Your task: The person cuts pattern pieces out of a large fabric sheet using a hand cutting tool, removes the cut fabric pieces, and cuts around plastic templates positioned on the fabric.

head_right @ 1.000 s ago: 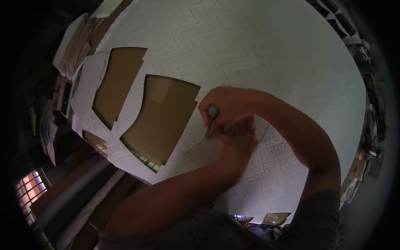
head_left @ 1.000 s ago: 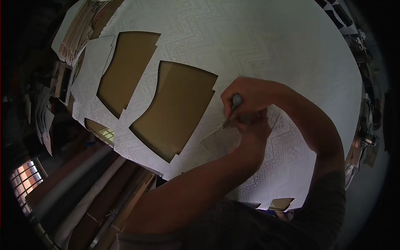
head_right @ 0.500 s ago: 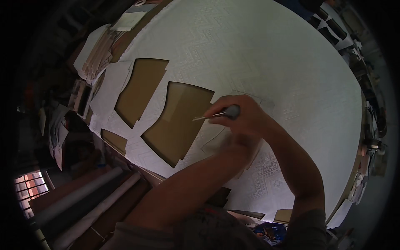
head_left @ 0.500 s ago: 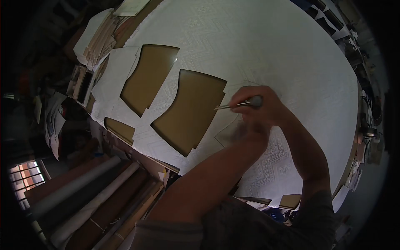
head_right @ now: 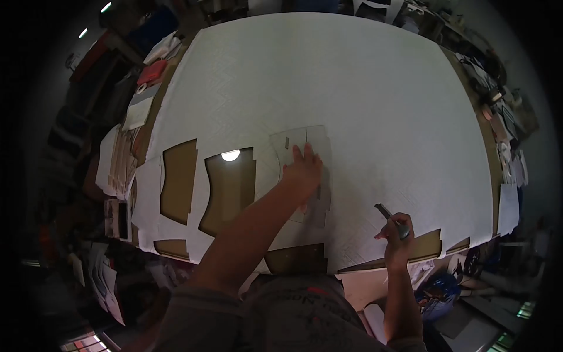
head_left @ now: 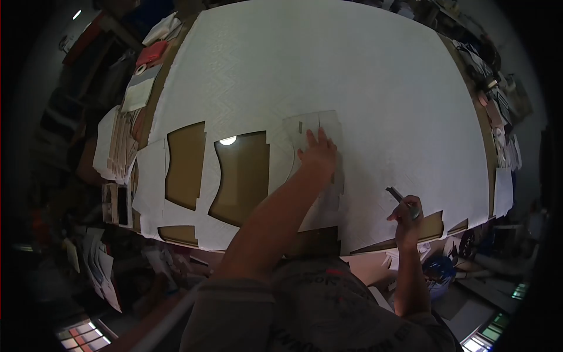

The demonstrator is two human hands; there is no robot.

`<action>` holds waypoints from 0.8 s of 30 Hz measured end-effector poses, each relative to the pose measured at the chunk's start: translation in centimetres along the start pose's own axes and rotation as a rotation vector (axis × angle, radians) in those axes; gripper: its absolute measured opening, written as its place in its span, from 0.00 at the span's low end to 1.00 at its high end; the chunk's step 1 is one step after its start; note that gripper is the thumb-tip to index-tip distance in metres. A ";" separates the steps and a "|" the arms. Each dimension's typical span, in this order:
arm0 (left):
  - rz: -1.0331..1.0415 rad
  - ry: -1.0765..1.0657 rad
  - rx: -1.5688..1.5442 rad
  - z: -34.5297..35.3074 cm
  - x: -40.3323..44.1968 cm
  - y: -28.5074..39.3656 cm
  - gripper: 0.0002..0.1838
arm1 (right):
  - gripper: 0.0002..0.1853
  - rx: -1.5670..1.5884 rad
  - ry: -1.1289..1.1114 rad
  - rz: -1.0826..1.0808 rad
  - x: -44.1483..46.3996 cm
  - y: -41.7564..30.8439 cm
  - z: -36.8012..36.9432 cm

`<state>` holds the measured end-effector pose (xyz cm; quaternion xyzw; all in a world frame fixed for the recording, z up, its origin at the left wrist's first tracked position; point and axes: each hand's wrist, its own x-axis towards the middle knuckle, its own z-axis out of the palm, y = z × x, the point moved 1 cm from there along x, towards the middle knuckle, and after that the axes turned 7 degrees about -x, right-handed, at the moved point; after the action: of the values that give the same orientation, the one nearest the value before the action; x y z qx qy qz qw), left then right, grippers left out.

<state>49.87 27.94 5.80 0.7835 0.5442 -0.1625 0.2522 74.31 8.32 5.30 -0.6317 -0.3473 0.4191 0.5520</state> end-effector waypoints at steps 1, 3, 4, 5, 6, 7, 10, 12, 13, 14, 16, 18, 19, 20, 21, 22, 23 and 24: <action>0.024 0.005 0.019 -0.2 -0.2 -0.2 0.60 | 0.04 -0.037 0.001 0.020 -1.1 0.5 -0.3; 0.084 0.018 0.021 -0.2 -0.3 -0.7 0.81 | 0.08 0.011 0.016 0.025 -2.9 1.3 -0.3; 0.099 0.021 0.031 0.0 -0.4 -1.1 0.81 | 0.11 -0.003 0.033 0.069 -3.9 1.1 0.8; 0.124 0.048 0.031 0.2 -0.5 -1.5 0.80 | 0.13 -0.017 0.047 0.115 -4.7 0.9 1.5; 0.148 0.074 0.029 0.2 -1.1 -1.7 0.78 | 0.16 -0.034 0.008 0.117 -5.3 1.1 2.0; 0.162 0.076 0.036 0.1 -1.6 -2.0 0.78 | 0.16 -0.032 0.022 0.111 -5.8 1.1 2.6; 0.208 0.054 0.020 0.2 -3.0 -3.0 0.72 | 0.14 -0.111 0.023 0.067 -6.7 0.9 4.6; 0.307 0.160 -0.135 1.5 -4.4 -5.0 0.62 | 0.13 -0.149 -0.064 0.026 -7.1 2.0 4.8; 0.337 0.146 -0.122 2.6 -4.8 -6.2 0.62 | 0.13 -0.145 -0.029 0.032 -7.3 2.5 4.8; 0.393 0.321 -0.179 3.9 -5.2 -7.6 0.56 | 0.12 -0.205 -0.032 -0.013 -7.4 3.0 4.9; 0.466 0.485 -0.242 6.2 -5.8 -9.9 0.50 | 0.12 -0.269 -0.015 -0.052 -7.3 3.8 5.0; 0.469 0.722 -0.504 8.0 -6.4 -11.8 0.40 | 0.11 -0.436 0.055 -0.207 -7.6 4.5 5.2; 0.480 0.709 -0.509 8.2 -6.6 -12.3 0.40 | 0.11 -0.442 0.068 -0.198 -7.8 4.2 5.4; 0.475 0.733 -0.538 8.4 -6.7 -12.8 0.40 | 0.12 -0.576 0.081 -0.250 -8.0 3.5 5.8; 0.466 0.760 -0.567 8.4 -6.8 -12.9 0.39 | 0.12 -0.709 0.089 -0.304 -8.0 3.1 5.8; 0.465 0.758 -0.570 8.6 -6.8 -12.8 0.39 | 0.12 -0.711 0.087 -0.302 -7.8 3.2 5.7; 0.480 0.773 -0.521 8.6 -7.0 -12.8 0.39 | 0.12 -0.720 0.103 -0.358 -7.6 3.4 5.8; 0.494 0.787 -0.469 8.6 -7.1 -12.8 0.40 | 0.12 -0.726 0.118 -0.414 -7.3 3.8 5.9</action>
<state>35.56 21.18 -0.27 0.8128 0.4184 0.3350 0.2280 65.82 3.58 2.36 -0.7251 -0.5597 0.1129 0.3850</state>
